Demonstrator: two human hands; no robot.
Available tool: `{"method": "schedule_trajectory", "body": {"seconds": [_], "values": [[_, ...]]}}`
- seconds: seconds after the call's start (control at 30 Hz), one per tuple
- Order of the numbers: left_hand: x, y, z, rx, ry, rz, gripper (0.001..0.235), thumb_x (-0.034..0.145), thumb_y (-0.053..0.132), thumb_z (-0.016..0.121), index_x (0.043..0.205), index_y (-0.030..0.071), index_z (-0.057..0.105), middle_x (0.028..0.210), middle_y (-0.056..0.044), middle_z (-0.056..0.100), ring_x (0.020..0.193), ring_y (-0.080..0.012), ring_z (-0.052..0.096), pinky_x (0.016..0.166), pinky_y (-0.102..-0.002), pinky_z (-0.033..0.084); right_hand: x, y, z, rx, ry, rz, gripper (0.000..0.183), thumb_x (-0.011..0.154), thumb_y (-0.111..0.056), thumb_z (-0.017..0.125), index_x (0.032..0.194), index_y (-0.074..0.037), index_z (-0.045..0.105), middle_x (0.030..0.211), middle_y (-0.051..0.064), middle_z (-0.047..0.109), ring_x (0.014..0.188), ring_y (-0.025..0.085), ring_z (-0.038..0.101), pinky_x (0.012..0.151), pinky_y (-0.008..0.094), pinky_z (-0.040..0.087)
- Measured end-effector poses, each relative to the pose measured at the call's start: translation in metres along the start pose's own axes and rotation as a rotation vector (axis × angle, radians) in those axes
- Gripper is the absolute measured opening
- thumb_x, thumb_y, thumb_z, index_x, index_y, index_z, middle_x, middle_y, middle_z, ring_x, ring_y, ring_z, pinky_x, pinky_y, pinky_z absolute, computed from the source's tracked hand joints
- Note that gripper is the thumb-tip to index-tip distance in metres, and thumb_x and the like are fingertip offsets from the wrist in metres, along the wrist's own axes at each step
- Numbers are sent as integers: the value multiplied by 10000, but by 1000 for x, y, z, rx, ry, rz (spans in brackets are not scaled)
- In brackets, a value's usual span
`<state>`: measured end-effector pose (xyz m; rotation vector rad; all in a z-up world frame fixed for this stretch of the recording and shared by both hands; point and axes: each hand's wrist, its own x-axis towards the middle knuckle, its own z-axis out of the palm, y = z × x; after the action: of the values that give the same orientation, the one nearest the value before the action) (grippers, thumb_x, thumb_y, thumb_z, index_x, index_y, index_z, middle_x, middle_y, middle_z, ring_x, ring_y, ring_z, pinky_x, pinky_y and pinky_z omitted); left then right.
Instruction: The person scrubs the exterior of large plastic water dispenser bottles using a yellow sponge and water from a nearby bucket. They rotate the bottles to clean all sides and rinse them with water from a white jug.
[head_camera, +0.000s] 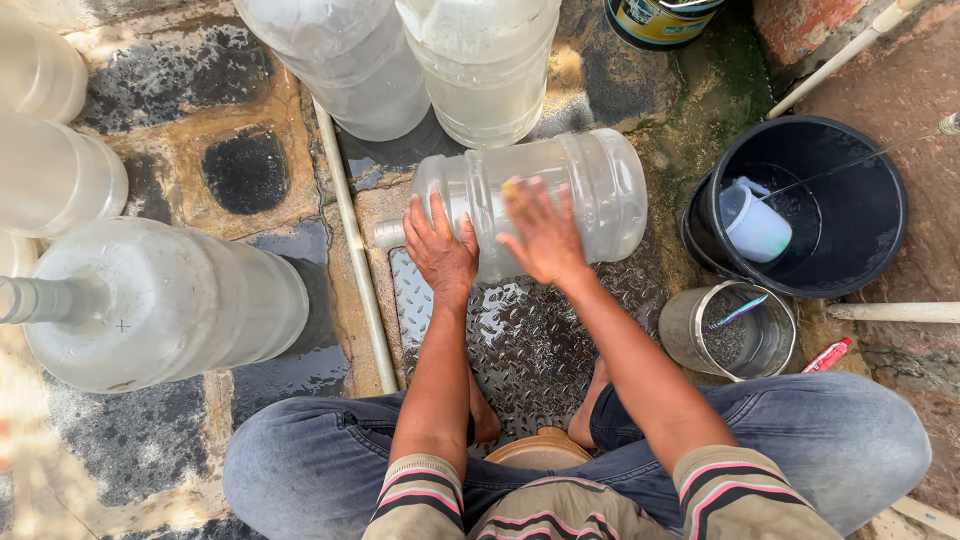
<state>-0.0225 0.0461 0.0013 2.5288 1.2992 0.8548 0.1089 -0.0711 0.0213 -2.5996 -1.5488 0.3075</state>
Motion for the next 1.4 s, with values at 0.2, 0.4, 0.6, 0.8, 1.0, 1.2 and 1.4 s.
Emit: {"method": "schedule_trajectory", "body": {"seconds": [0.2,0.4,0.6,0.8,1.0,1.2,1.4], "values": [[-25,-4,-1,-8,49,26,632,1010,370,603,1556,136,386,1614,-185,327,1468,-429,341,1174,-595,322,-22,103,-41,115,75,467,672,1069,-554,174,1641,-204,207,1739,65,94,1598,393,-23,1248,609,-113],[-42,-4,-8,-12,41,12,628,1013,387,588,1550,127,393,1610,-198,328,1475,-438,332,1168,-601,320,-23,31,19,39,224,313,819,1029,-583,278,1631,-43,156,1700,229,1,1549,397,-58,1197,596,-97],[-43,-8,-7,5,-3,21,653,1011,409,589,1563,138,370,1615,-194,316,1474,-439,329,1169,-597,320,-40,16,16,18,129,281,726,1054,-597,279,1651,-199,172,1734,60,46,1581,341,26,1233,626,-37],[-47,-9,-9,8,2,29,655,1032,414,576,1582,144,348,1626,-194,300,1480,-440,326,1174,-600,317,-58,84,7,164,435,382,578,1109,-426,355,1630,-178,393,1731,54,218,1591,380,141,1274,598,50],[-45,-10,-6,27,-7,20,652,1036,439,552,1585,155,345,1622,-185,308,1479,-431,328,1171,-598,325,-92,64,23,287,782,549,268,973,-150,646,1218,-179,752,1391,150,518,1232,345,491,1054,540,338],[-47,-12,2,72,-13,25,644,1057,473,510,1593,160,335,1619,-188,301,1478,-418,316,1149,-610,326,-51,106,-16,293,795,384,168,946,-112,729,1095,-157,793,1023,69,626,972,285,607,836,427,480],[-46,-10,6,71,-7,3,640,1052,476,514,1588,168,348,1619,-178,301,1476,-412,316,1150,-601,333,-71,95,-17,301,715,444,159,943,-101,709,1082,-132,781,1009,88,617,951,304,627,802,428,496]]}}
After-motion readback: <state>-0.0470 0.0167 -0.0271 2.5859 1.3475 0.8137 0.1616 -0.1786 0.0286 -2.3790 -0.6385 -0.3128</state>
